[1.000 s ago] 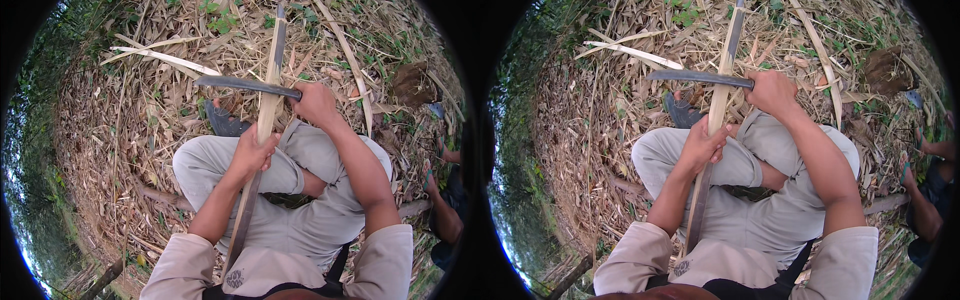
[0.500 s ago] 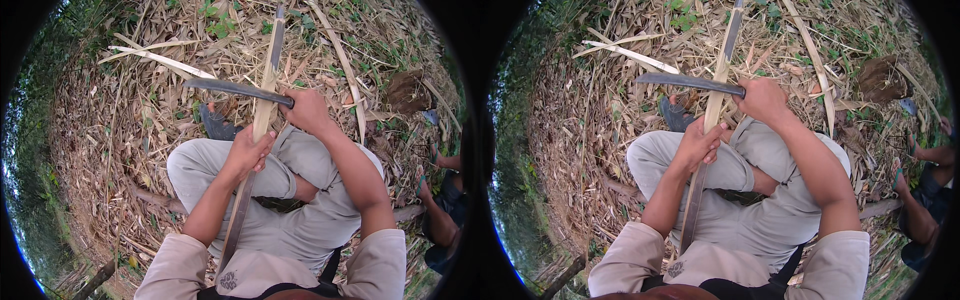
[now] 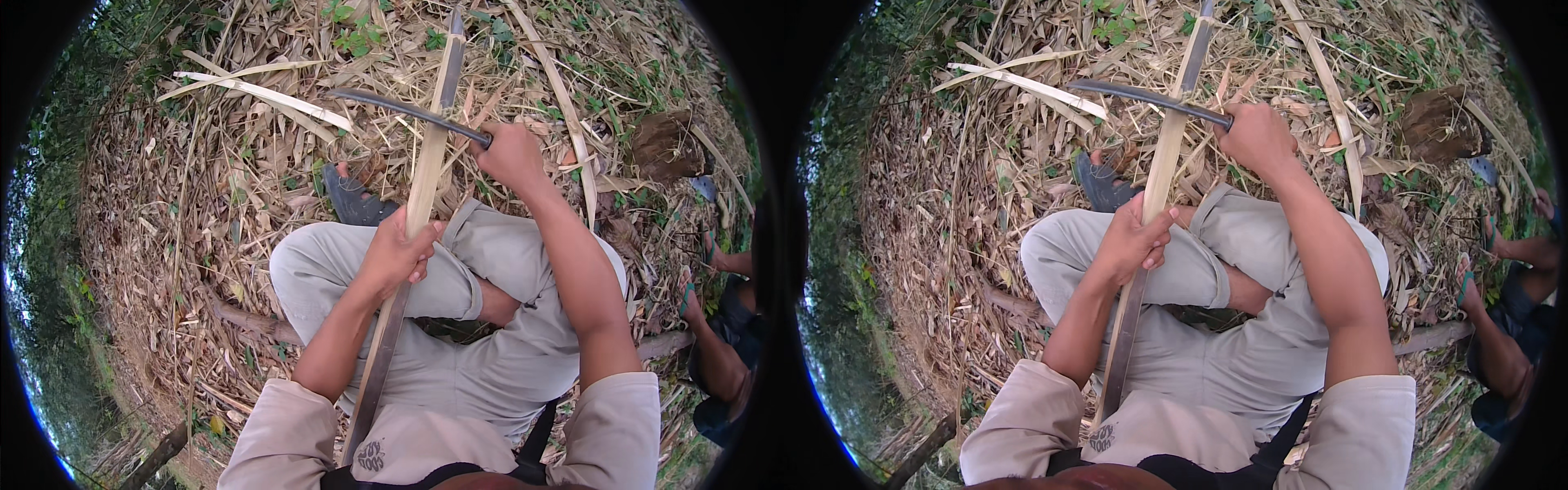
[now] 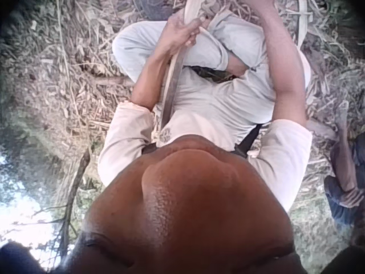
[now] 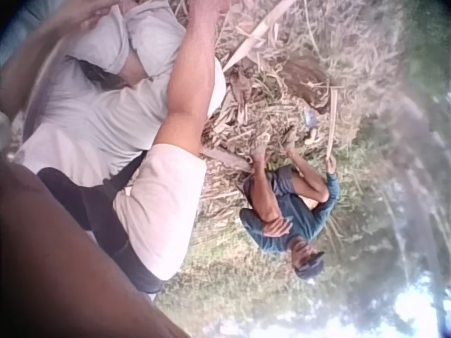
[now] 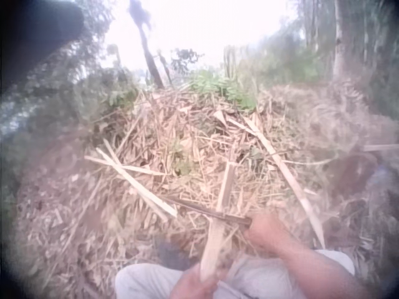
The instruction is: The person sits cross-legged on the ground and uses a curved blade to shave a long piece of bamboo, removing thin strips of the outer layer. The person holds the bamboo with their left hand and the blade with their right hand, repeatedly scraping the surface to smooth it.
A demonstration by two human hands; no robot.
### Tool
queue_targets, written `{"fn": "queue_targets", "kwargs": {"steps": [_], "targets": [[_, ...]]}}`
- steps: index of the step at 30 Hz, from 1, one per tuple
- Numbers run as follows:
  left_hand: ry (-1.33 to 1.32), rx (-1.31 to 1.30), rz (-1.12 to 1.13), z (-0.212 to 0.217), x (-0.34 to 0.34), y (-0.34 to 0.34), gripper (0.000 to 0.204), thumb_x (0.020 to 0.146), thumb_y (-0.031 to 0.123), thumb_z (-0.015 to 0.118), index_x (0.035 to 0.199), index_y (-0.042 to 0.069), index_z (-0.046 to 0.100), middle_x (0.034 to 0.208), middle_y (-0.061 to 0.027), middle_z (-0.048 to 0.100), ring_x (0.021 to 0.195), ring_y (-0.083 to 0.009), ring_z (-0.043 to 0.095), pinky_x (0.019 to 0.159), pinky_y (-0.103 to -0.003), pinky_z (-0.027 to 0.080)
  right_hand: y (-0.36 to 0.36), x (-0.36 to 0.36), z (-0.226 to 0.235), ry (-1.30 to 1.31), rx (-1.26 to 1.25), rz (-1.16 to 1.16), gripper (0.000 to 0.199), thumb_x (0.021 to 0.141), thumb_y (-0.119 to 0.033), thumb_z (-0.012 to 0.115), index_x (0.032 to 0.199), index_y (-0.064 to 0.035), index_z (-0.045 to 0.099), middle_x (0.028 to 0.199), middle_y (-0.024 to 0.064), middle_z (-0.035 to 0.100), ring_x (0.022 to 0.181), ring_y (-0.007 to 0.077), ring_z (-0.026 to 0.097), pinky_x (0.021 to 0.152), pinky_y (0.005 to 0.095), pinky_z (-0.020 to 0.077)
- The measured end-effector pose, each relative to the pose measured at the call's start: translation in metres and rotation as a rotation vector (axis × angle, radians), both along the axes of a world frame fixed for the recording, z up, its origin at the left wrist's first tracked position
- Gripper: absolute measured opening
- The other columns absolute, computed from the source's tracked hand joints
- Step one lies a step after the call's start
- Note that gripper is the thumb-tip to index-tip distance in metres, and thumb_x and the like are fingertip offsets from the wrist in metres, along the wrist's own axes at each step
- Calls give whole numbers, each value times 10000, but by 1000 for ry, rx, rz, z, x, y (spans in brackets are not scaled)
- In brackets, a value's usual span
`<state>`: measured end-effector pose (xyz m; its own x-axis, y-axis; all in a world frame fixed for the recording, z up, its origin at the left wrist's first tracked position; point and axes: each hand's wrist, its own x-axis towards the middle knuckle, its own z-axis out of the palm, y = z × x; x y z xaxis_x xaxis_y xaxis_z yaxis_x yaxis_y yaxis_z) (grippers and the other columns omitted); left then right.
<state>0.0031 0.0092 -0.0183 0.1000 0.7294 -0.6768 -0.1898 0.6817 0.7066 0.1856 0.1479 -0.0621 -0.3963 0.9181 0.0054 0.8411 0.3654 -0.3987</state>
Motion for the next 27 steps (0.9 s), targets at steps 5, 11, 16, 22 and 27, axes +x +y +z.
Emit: {"fn": "queue_targets", "kwargs": {"steps": [5, 11, 16, 22, 27], "targets": [[-30, -5, 44, 10, -3, 4, 201, 972, 157, 613, 1090, 24, 519, 652, 15, 464, 434, -41, 395, 344, -223, 343, -17, -8, 12, 59, -43, 69, 170, 778, -252, 731, 798, -91, 679, 695, 136, 675, 694, 360, 682, 629, 494, 534], [-17, -27, -43, 7, 0, -1, 222, 980, 188, 632, 1069, 62, 471, 583, 22, 422, 342, -69, 355, 339, -249, 315, 33, 19, 0, 40, -82, -271, 200, 767, -270, 738, 883, -107, 730, 748, 131, 707, 718, 357, 706, 676, 486, 552], [-10, -11, 38, 8, -5, 1, 227, 981, 197, 637, 1068, 68, 471, 584, 22, 419, 343, -70, 353, 342, -247, 313, -5, 4, 21, -25, -129, 61, 202, 805, -282, 711, 890, -100, 726, 783, 172, 709, 765, 375, 704, 702, 500, 556], [-24, -70, -17, 13, -4, -8, 228, 982, 193, 640, 1078, 75, 472, 581, 18, 420, 338, -72, 354, 342, -251, 313, 48, 33, -3, 32, -67, -178, 188, 818, -283, 703, 883, -108, 722, 750, 168, 699, 728, 376, 699, 694, 503, 555], [-34, -58, 5, 12, -8, -8, 227, 981, 189, 642, 1082, 76, 473, 575, 19, 416, 335, -77, 357, 341, -255, 314, 32, 25, -3, 8, -33, -72, 199, 821, -291, 702, 892, -105, 714, 727, 159, 695, 701, 368, 695, 687, 501, 553]]}}
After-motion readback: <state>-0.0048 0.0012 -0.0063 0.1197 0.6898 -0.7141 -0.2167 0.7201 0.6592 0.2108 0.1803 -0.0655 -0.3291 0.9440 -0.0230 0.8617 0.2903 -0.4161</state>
